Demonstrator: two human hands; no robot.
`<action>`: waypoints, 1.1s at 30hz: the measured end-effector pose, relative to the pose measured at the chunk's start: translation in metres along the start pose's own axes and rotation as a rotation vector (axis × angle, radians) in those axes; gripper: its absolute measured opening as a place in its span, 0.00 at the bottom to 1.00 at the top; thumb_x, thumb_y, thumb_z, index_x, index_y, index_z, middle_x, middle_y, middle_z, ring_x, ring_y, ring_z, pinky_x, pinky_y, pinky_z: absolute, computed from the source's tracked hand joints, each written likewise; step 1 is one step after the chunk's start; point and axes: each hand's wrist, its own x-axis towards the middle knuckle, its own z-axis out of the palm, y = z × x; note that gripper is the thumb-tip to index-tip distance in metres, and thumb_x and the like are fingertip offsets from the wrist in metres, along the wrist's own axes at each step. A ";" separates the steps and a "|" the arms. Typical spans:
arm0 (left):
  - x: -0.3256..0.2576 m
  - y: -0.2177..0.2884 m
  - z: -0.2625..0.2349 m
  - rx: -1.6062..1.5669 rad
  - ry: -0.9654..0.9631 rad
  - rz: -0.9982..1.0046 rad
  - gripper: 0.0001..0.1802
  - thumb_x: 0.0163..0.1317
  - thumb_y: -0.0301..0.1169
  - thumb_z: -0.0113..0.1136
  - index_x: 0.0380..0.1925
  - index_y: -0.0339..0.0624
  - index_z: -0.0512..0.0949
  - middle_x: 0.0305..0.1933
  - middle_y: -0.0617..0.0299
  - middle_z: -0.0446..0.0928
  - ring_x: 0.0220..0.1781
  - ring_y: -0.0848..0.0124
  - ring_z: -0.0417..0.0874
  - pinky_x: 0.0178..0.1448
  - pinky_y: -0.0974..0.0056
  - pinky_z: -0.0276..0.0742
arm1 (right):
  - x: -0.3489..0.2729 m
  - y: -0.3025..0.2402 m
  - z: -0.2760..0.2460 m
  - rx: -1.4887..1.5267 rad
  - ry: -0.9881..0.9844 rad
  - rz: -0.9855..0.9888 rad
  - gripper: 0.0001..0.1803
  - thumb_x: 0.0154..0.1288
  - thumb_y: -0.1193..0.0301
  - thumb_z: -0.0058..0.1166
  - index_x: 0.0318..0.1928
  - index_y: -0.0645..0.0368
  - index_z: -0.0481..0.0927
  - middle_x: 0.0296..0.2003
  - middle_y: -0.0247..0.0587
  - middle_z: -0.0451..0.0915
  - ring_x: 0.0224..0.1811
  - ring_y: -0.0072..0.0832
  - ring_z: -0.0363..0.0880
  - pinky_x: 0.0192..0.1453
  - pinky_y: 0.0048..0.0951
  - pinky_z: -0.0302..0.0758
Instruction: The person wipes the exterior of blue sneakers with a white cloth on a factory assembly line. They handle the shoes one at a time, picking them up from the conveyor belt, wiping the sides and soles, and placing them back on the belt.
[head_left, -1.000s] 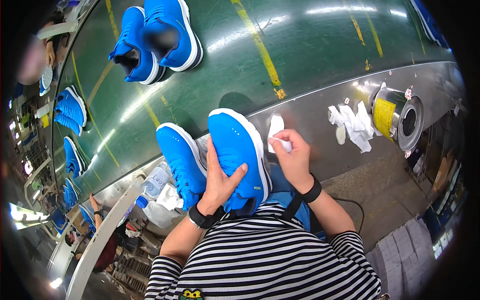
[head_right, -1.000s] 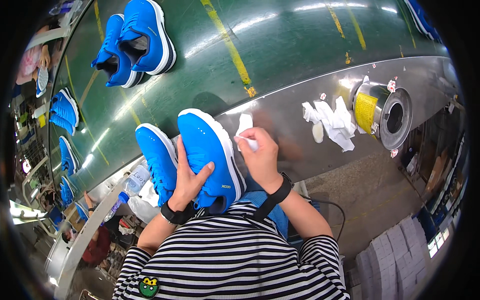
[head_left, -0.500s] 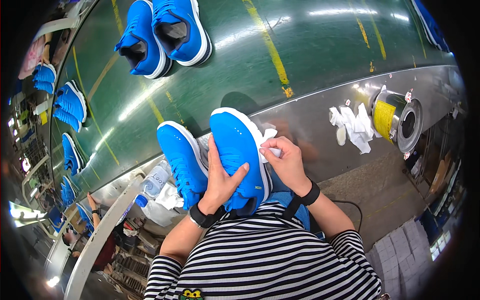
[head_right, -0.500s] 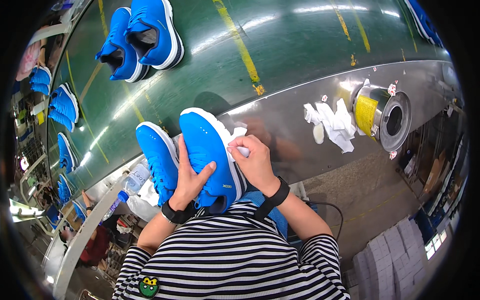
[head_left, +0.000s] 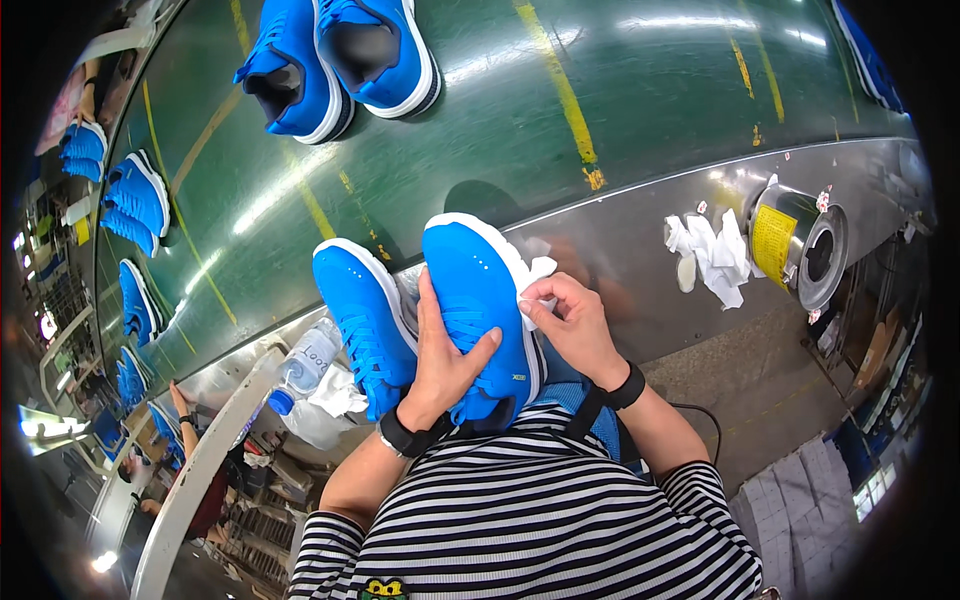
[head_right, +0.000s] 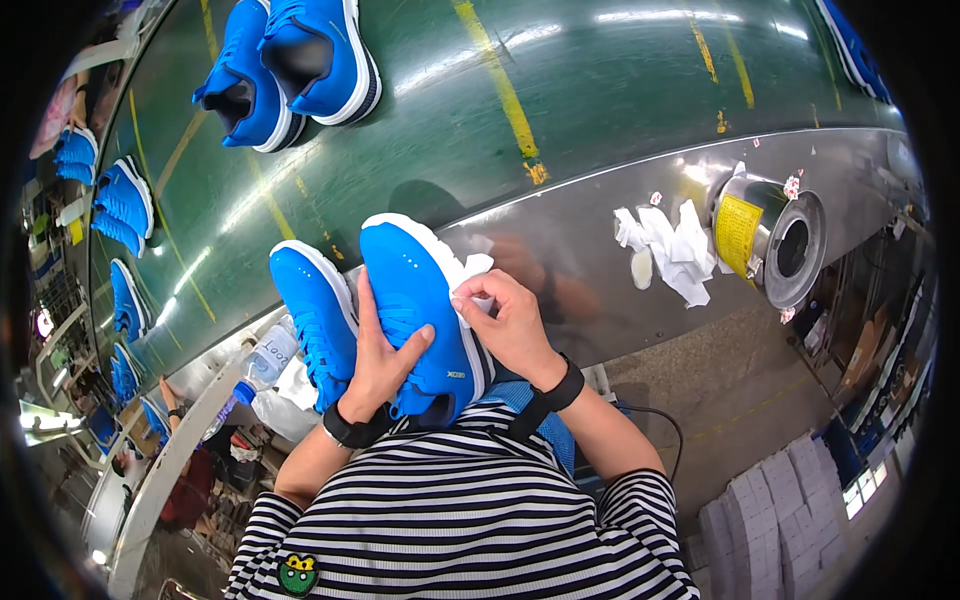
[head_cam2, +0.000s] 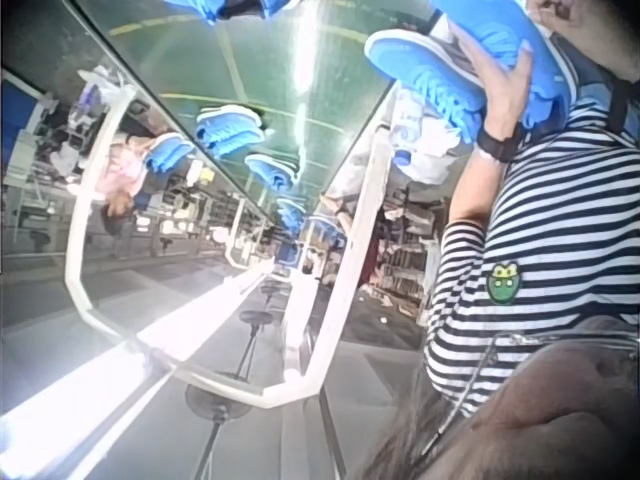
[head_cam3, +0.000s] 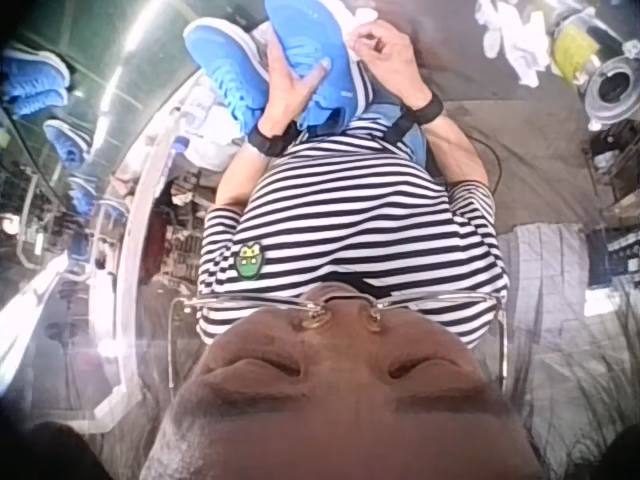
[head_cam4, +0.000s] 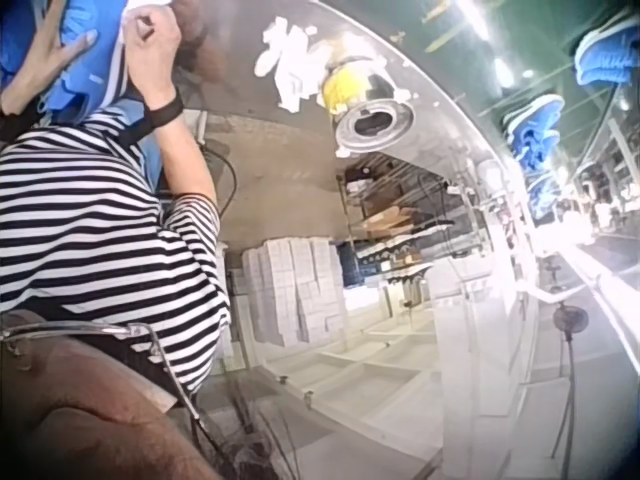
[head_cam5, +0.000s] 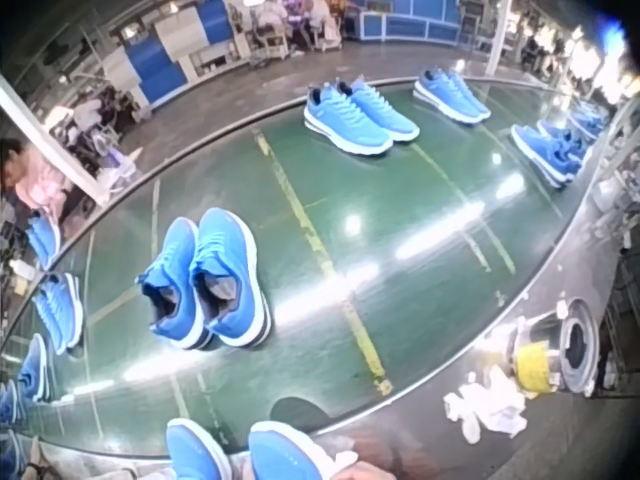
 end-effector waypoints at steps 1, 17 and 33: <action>0.000 0.000 0.000 0.001 -0.002 0.003 0.56 0.49 0.30 0.67 0.67 0.29 0.36 0.64 0.39 0.53 0.67 0.51 0.58 0.69 0.55 0.55 | 0.001 0.000 0.000 0.024 0.006 0.023 0.04 0.61 0.78 0.56 0.37 0.63 0.77 0.33 0.30 0.76 0.34 0.13 0.74 0.36 0.16 0.71; 0.000 -0.002 0.001 0.034 0.013 0.007 0.56 0.48 0.30 0.67 0.67 0.29 0.37 0.63 0.38 0.54 0.66 0.50 0.59 0.68 0.54 0.55 | 0.001 -0.005 0.009 -0.025 0.187 -0.012 0.07 0.54 0.76 0.62 0.36 0.62 0.81 0.31 0.38 0.81 0.33 0.21 0.79 0.39 0.22 0.74; 0.000 -0.002 0.002 0.087 0.006 0.017 0.54 0.51 0.28 0.65 0.68 0.32 0.36 0.66 0.41 0.53 0.65 0.54 0.62 0.66 0.55 0.61 | 0.009 -0.015 0.008 -0.048 0.156 0.085 0.04 0.58 0.77 0.59 0.35 0.63 0.79 0.28 0.29 0.79 0.30 0.12 0.74 0.34 0.16 0.71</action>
